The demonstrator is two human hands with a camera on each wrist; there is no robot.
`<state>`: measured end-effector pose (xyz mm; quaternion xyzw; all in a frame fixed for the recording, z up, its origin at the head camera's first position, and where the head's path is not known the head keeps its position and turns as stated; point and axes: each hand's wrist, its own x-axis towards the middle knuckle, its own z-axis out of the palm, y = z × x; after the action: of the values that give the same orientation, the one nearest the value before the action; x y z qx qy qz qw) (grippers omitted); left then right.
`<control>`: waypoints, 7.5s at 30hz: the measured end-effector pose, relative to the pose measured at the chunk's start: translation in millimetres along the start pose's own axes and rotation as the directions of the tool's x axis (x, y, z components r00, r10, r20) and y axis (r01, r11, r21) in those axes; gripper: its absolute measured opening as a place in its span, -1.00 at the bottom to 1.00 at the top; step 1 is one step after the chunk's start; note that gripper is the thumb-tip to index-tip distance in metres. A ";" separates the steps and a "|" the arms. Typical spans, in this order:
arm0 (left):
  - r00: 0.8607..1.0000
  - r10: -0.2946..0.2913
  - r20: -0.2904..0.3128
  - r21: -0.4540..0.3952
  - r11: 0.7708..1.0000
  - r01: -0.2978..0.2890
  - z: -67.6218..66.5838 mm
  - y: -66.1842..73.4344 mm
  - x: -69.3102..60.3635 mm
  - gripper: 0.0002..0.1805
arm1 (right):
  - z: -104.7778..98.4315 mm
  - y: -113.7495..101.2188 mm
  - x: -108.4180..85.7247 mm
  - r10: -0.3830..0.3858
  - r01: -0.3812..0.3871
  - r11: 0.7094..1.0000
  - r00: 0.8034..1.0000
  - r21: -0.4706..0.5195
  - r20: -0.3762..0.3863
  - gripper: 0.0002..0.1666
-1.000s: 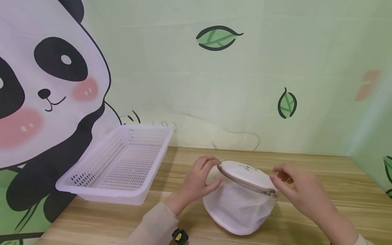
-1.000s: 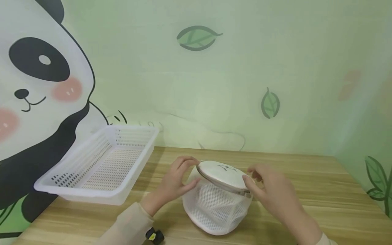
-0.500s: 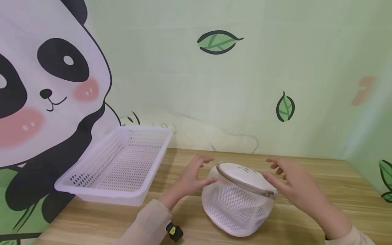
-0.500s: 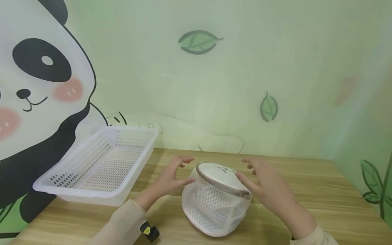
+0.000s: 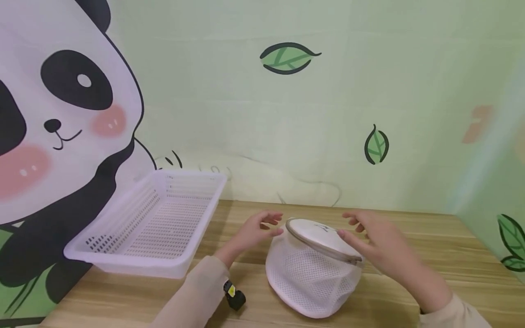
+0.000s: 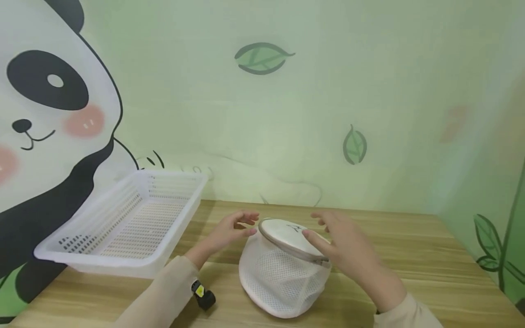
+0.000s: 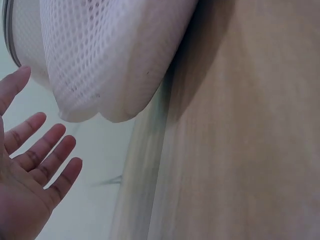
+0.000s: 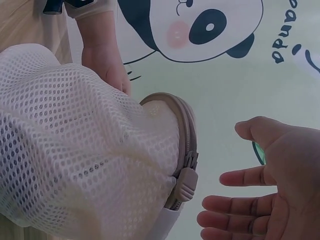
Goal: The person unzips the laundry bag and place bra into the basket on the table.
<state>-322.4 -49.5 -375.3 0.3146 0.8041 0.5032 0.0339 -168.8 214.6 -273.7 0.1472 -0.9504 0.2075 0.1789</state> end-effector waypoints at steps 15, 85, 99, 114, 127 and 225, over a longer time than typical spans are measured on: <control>0.981 -0.075 0.180 -0.178 0.978 0.107 5.1 -11.8 11.9 -0.40 | 6.0 -4.3 8.1 0.003 -0.003 1.000 0.999 0.011 0.033 -0.43; 0.917 0.083 -0.391 0.045 0.996 -0.071 44.5 50.5 -62.0 -0.91 | 29.6 -45.4 -6.8 -0.242 0.224 0.934 0.970 -0.278 -0.034 -0.60; 0.912 0.086 -0.402 0.038 0.996 -0.077 49.7 49.3 -76.5 -0.91 | 34.5 -44.3 -10.8 -0.291 0.268 0.919 0.956 -0.290 -0.037 -0.69; 0.911 0.095 -0.401 0.029 0.995 -0.091 52.1 43.7 -79.8 -0.89 | 38.9 -37.0 -12.4 -0.488 0.418 0.854 0.849 -0.309 -0.200 -0.83; 0.907 0.094 -0.410 0.017 0.995 -0.095 52.4 39.1 -81.3 -0.90 | 28.8 -33.3 -4.9 -0.501 0.416 0.854 0.822 -0.313 -0.273 -0.79; 0.906 0.111 -0.408 0.041 0.994 -0.103 52.6 33.0 -88.9 -0.73 | 4.4 149.9 -46.8 0.409 -0.451 0.860 0.889 0.238 0.207 -0.53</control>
<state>-216.3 -46.3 -397.1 0.2463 0.7797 0.5514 -0.1657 -181.3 352.7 -347.5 -0.0302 -0.9309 0.3625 0.0339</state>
